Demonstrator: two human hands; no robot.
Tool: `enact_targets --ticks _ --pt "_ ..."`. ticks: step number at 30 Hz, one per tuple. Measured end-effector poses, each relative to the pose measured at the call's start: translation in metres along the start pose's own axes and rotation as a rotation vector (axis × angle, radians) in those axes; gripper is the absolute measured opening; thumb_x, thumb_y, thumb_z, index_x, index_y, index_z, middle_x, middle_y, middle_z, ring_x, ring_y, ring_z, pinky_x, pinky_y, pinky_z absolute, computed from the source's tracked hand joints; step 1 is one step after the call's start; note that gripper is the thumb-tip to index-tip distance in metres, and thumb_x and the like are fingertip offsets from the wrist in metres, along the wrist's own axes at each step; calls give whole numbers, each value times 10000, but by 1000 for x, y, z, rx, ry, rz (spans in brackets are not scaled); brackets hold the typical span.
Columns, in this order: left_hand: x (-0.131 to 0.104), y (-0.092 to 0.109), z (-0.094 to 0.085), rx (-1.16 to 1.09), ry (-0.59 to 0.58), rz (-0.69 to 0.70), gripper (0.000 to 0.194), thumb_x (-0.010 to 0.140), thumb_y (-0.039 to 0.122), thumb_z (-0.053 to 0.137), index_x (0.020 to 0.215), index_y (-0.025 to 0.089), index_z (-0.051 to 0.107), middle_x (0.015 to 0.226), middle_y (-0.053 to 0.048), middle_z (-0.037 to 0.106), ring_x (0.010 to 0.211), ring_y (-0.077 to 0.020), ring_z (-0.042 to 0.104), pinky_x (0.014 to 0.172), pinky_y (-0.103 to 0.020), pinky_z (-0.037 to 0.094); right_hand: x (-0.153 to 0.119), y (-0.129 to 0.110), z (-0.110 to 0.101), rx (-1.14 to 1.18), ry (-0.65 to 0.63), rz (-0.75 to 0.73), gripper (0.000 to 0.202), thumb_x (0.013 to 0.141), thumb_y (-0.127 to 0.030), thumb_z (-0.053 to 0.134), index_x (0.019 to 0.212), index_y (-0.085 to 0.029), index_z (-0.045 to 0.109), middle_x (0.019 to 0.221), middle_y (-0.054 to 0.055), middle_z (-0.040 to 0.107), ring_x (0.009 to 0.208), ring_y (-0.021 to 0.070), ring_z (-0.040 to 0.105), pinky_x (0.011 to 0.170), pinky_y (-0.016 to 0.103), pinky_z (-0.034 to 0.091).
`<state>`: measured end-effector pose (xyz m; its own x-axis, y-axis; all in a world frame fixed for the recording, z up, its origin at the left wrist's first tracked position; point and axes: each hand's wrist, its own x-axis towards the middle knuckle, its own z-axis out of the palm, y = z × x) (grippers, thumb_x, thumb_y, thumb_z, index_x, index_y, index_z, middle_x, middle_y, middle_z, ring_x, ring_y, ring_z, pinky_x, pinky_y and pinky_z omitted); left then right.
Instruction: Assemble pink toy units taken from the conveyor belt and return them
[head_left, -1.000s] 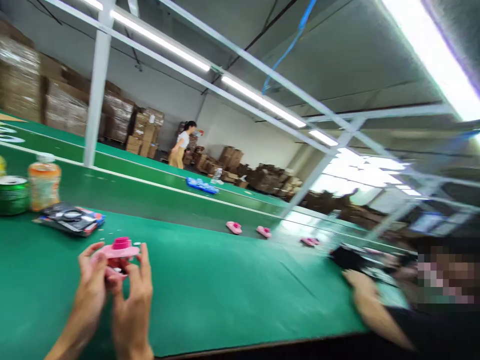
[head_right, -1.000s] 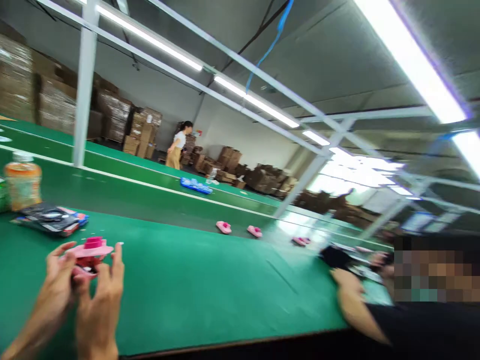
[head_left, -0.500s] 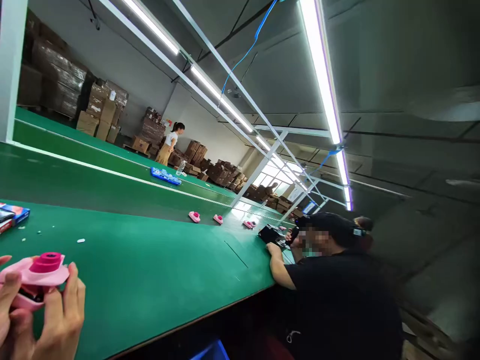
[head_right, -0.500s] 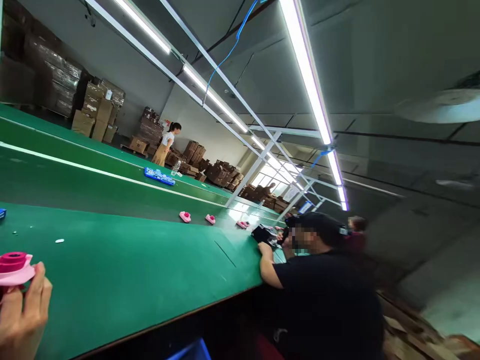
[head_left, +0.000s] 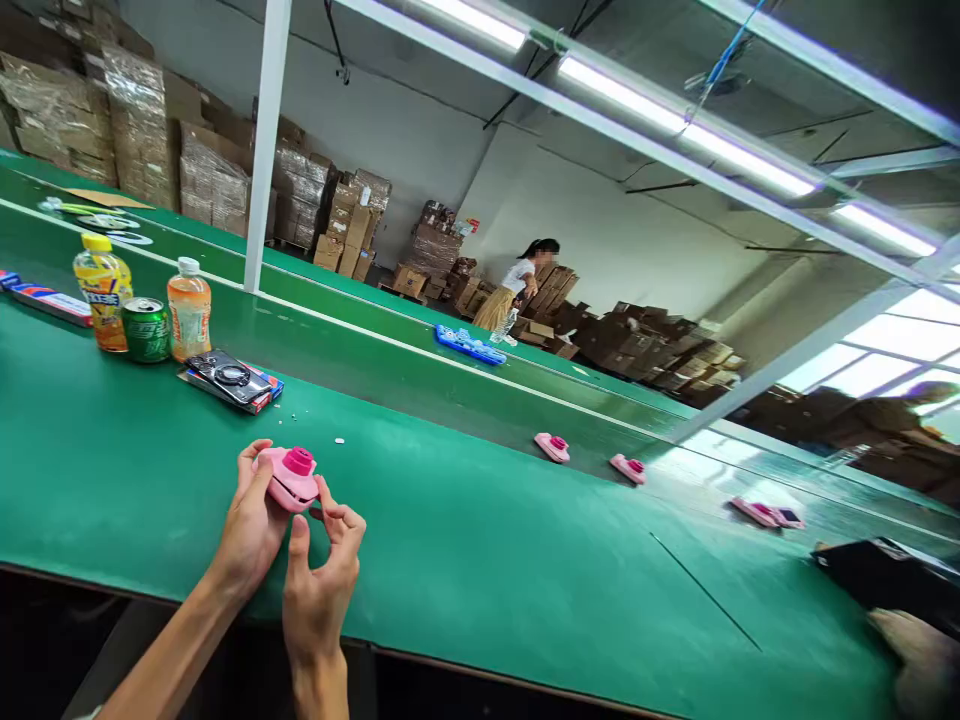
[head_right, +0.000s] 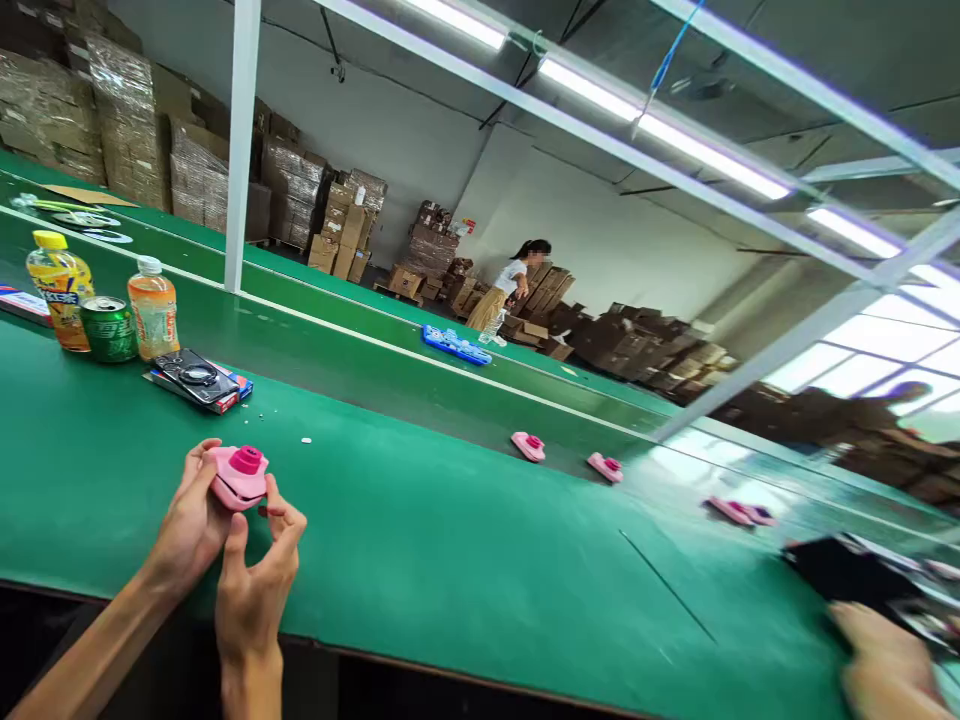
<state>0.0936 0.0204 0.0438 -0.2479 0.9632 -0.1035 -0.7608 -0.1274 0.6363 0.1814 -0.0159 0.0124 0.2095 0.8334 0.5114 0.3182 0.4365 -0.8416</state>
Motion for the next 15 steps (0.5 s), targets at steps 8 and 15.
enact_targets --ticks 8,15 --pt "-13 -23 -23 277 -67 -54 522 860 656 677 1170 278 493 1245 -68 667 1181 -260 661 967 -345 588 12 -13 -14 213 -257 381 356 841 -542 725 887 -209 608 922 36 727 847 189 693 776 292 565" --pt "-7 -6 -123 1173 -237 536 425 926 492 615 1313 344 523 1514 -68 527 1403 -318 510 1123 -490 489 79 26 -73 -108 -333 223 308 779 -425 697 979 -200 629 935 39 731 834 188 691 773 288 560"
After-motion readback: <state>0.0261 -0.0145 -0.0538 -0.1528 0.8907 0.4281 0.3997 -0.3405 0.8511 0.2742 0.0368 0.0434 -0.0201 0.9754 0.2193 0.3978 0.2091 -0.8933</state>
